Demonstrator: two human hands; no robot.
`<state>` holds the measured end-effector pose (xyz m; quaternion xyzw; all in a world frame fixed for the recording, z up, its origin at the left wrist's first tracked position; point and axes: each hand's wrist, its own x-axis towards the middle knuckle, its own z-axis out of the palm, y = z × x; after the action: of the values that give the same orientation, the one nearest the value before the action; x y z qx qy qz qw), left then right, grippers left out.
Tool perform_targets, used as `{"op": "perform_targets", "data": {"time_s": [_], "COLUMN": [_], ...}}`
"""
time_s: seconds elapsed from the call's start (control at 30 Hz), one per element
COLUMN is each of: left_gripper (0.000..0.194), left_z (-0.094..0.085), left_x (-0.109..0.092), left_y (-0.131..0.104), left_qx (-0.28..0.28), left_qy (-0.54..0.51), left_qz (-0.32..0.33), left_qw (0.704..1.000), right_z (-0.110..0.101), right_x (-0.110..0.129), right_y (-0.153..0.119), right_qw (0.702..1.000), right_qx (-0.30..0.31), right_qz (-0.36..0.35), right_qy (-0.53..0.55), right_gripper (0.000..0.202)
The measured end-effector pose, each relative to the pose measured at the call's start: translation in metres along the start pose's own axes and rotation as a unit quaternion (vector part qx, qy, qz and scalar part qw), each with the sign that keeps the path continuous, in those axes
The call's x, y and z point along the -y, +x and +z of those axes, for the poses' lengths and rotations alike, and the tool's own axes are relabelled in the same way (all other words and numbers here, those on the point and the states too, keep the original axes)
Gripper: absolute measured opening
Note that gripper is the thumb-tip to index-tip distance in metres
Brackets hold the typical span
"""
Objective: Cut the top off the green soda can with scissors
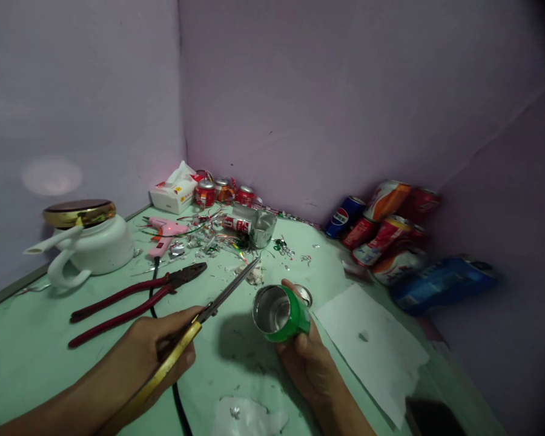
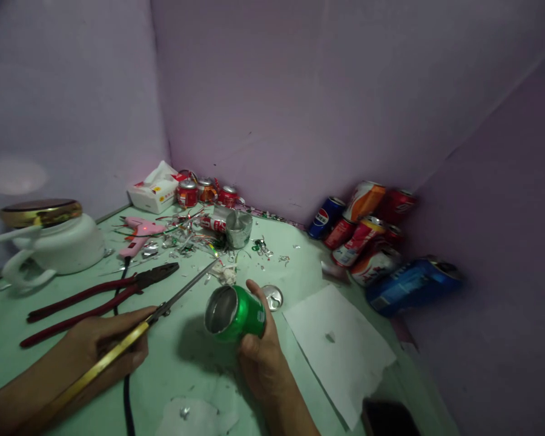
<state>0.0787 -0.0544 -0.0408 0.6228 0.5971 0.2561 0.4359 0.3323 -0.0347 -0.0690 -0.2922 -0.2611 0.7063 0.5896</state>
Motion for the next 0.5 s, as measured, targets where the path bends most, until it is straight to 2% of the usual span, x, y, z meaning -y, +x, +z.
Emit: {"op": "perform_targets", "data": {"time_s": [0.07,0.13,0.27,0.4,0.5], "left_gripper": [0.032,0.035,0.037,0.041,0.042], "left_z": [0.001,0.0014,-0.0016,-0.0061,-0.007], "left_x": [0.001,0.003,0.0066,0.0055,0.0009], "left_y": [0.0,0.0002,0.0007,0.0004,-0.0011], "left_qx": [-0.009,-0.022,0.013,0.001,0.0], "left_qy": [-0.009,-0.015,-0.001,0.085,0.101], "left_qz": [0.003,0.008,0.032,0.095,0.118], "left_qw": [1.0,1.0,0.999,0.992,0.988], "right_z": [0.0015,0.0025,-0.0007,-0.0031,0.0022], "right_x": [-0.0021,-0.004,-0.0078,-0.0091,-0.0062], "right_y": [-0.0004,0.0008,0.0059,0.0072,0.004], "right_qw": [0.999,0.997,0.981,0.936,0.894], "right_qx": [0.013,0.0,-0.072,-0.132,-0.156], "right_qz": [-0.01,-0.038,-0.115,-0.192,-0.209], "right_qy": [-0.041,-0.073,-0.136,-0.264,-0.364], "right_gripper": [0.089,0.082,0.079,0.079,0.07]}}
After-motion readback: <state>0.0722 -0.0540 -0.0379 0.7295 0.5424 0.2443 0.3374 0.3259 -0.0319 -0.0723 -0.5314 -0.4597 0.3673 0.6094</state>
